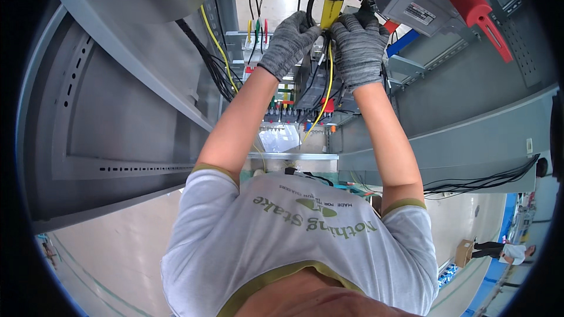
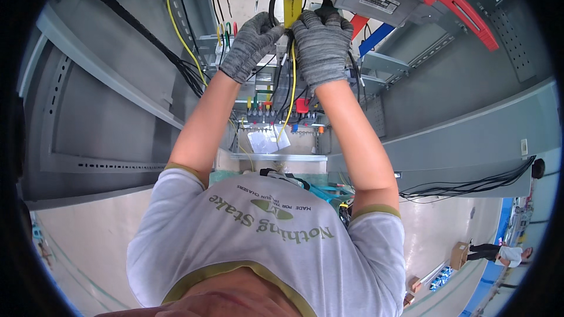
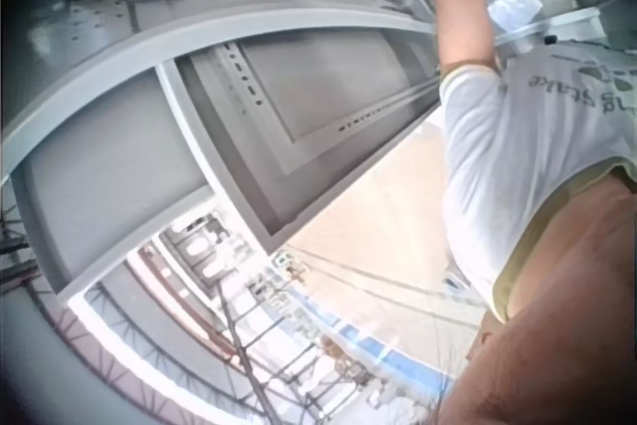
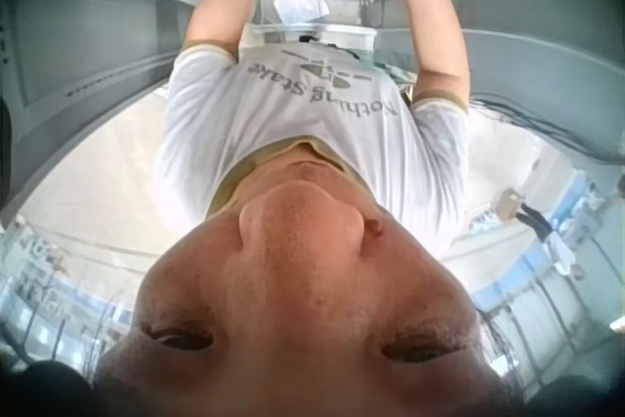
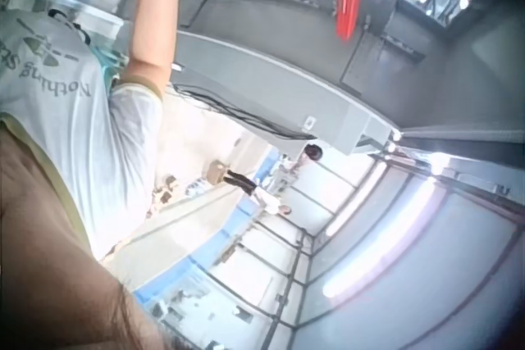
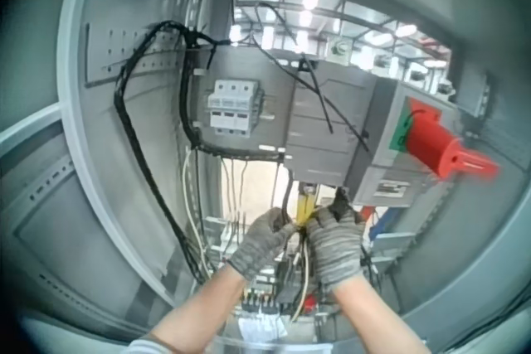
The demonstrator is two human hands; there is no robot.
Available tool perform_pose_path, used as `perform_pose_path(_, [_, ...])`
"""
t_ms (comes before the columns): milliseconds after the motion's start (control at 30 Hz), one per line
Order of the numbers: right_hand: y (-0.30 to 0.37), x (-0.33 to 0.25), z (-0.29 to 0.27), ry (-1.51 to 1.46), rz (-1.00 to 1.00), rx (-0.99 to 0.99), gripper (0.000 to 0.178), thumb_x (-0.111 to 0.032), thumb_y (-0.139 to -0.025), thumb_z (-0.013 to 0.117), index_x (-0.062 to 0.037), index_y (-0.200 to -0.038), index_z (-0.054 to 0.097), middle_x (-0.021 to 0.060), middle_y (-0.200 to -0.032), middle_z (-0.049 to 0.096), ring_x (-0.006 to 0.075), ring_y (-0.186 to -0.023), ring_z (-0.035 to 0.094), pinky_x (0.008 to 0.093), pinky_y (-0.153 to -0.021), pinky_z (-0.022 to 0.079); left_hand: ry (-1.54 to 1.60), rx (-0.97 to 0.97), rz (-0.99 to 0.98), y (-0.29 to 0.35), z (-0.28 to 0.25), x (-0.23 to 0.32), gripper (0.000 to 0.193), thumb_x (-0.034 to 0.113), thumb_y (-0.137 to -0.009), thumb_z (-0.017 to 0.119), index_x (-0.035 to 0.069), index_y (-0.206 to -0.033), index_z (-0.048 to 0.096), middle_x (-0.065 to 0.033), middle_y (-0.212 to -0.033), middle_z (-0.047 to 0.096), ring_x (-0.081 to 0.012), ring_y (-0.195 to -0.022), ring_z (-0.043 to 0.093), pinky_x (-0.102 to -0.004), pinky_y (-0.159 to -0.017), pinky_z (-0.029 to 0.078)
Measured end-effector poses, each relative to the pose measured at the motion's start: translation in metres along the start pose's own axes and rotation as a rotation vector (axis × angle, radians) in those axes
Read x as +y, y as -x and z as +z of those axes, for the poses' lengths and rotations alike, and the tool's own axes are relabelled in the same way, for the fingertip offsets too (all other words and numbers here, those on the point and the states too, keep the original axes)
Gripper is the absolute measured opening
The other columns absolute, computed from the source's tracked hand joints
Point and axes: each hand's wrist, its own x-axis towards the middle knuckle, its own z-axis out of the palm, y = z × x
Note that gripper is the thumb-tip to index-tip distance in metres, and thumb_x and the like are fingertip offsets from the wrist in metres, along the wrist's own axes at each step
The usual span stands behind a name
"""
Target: The person works inside an open electrical cabinet, manipulating and organizing multiple colored wires. They use a yellow handheld tool to strip or crimp wire ends and connect them to terminals. The person occasionally reaches down to a nearby stool to retrieve additional tools or materials before resuming work on the wiring.
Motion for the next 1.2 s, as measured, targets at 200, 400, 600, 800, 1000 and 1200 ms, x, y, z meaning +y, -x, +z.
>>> perform_pose_path(200, [-0.003, -0.005, -0.003, 0.007, 0.016, 0.007, 0.019, -0.018, -0.071, 0.062, -0.0176, -0.09, 0.068, -0.0005, -0.106, 0.063, 0.0269, -0.109, 0.052, 0.0522, -0.09, 0.036, -0.005, -0.059, 0.038, -0.001, -0.005, -0.002, 0.037, 0.03, -0.085, 0.065, -0.004, -0.099, 0.059, -0.0182, -0.089, 0.065, -0.0261, -0.084, 0.062, -0.035, -0.079, 0.049])
perform_pose_path(400, [0.001, -0.002, 0.007, -0.035, 0.056, 0.11, 0.016, -0.019, -0.071, 0.061, -0.0148, -0.086, 0.065, 0.0003, -0.101, 0.062, 0.0253, -0.105, 0.054, 0.0467, -0.089, 0.042, -0.443, 0.417, 0.627, 0.042, 0.015, 0.034, 0.024, 0.011, -0.08, 0.066, 0.004, -0.102, 0.06, -0.0112, -0.095, 0.059, -0.0215, -0.076, 0.06, -0.0327, -0.068, 0.048])
perform_pose_path(600, [0.026, 0.031, -0.021, -0.485, 0.075, 0.339, 0.026, -0.012, -0.074, 0.065, -0.011, -0.099, 0.065, 0.0101, -0.104, 0.062, 0.0304, -0.102, 0.056, 0.0432, -0.09, 0.043, -0.708, 0.11, 0.539, 0.021, 0.019, 0.058, 0.018, 0.016, -0.084, 0.062, 0.005, -0.098, 0.063, -0.0139, -0.096, 0.061, -0.032, -0.088, 0.062, -0.04, -0.078, 0.05])
perform_pose_path(800, [0.068, 0.073, -0.01, -0.355, 0.38, 0.125, 0.028, -0.028, -0.075, 0.07, -0.014, -0.1, 0.07, 0.0111, -0.097, 0.062, 0.0322, -0.096, 0.056, 0.0425, -0.086, 0.045, -0.934, 0.124, 0.616, 0.017, 0.03, 0.058, 0.021, 0.025, -0.083, 0.064, 0.009, -0.096, 0.065, -0.0136, -0.097, 0.062, -0.0333, -0.091, 0.06, -0.0425, -0.08, 0.049])
perform_pose_path(1000, [0.053, 0.056, -0.017, -0.407, 0.498, -0.017, 0.019, -0.021, -0.079, 0.065, -0.007, -0.091, 0.068, 0.0153, -0.095, 0.062, 0.0327, -0.088, 0.059, 0.0419, -0.08, 0.049, -1.025, 0.195, 0.641, 0.025, 0.035, 0.061, 0.024, 0.024, -0.081, 0.066, 0.004, -0.095, 0.064, -0.0163, -0.09, 0.064, -0.0327, -0.083, 0.062, -0.0408, -0.074, 0.049])
perform_pose_path(1200, [0.049, 0.068, -0.003, -0.353, 0.44, 0.1, 0.016, -0.015, -0.077, 0.059, -0.0065, -0.089, 0.067, 0.0177, -0.104, 0.061, 0.0344, -0.087, 0.064, 0.044, -0.075, 0.051, -0.905, 0.254, 0.601, 0.019, 0.049, 0.055, 0.024, 0.021, -0.08, 0.066, 0.002, -0.096, 0.063, -0.0186, -0.088, 0.065, -0.036, -0.082, 0.062, -0.0433, -0.074, 0.05])
